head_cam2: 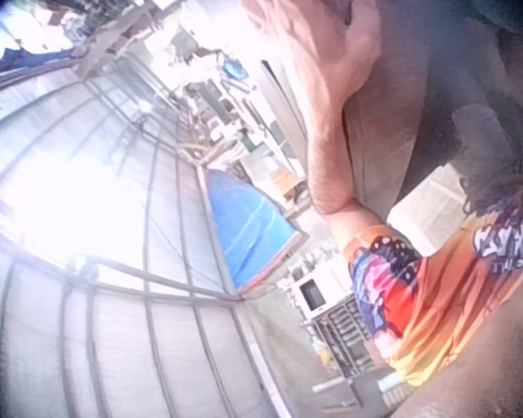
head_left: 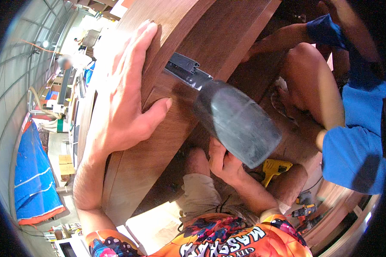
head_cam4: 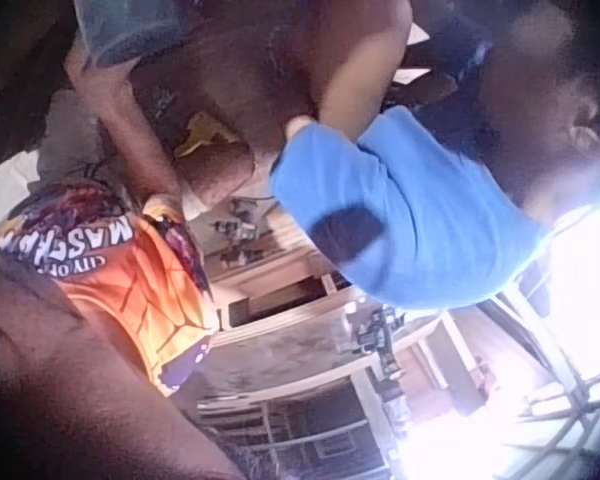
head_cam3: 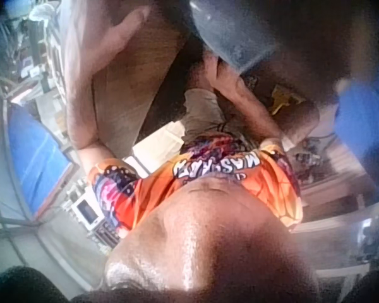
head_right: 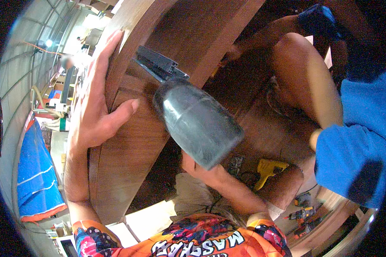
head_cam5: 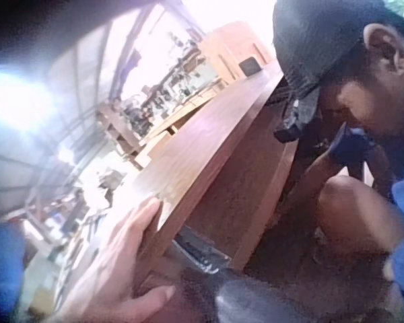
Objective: The person applies laminate to a wooden furniture piece using a heat gun, a rubber mallet, and a cloth. They use the heat gun to warm the laminate, press it down by hand and with a cloth, and use a mallet to secure parts.
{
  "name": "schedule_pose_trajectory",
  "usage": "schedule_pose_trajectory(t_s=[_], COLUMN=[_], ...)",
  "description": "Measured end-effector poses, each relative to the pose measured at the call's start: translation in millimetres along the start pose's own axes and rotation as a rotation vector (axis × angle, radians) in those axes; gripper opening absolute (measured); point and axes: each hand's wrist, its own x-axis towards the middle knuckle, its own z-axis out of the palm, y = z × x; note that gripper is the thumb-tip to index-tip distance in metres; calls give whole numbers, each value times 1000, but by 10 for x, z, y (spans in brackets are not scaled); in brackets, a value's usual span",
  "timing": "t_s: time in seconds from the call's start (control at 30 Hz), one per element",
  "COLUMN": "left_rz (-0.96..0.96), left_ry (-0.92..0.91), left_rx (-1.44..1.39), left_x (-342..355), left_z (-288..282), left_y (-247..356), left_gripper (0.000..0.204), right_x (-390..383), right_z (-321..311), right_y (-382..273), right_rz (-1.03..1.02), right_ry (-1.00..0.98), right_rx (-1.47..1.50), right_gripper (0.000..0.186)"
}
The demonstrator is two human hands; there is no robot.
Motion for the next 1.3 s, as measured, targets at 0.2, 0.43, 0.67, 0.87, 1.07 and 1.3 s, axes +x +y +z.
schedule_pose_trajectory(t_s=[0.2,0.43,0.67,0.87,1.07,1.3], left_rz=[23,19,-12,40,6,-4], left_ry=[18,17,26,11,-40,-63], left_rx=[1,10,38,-59,-72,-90], left_x=[2,-13,-93,5,15,35], left_z=[35,15,85,13,44,0], left_y=[-29,-21,-61,-49,-30,63], left_gripper=[104,104,105,106,93,90], right_x=[366,247,98,33,-141,-177], right_z=[46,176,-53,-180,-431,-241], right_y=[-84,-187,-123,-11,-31,-188], right_rz=[298,247,-18,570,253,456], right_ry=[290,238,-71,95,-48,-181], right_rx=[566,474,-60,964,660,1300], right_gripper=[35,44,34,18,32,48])
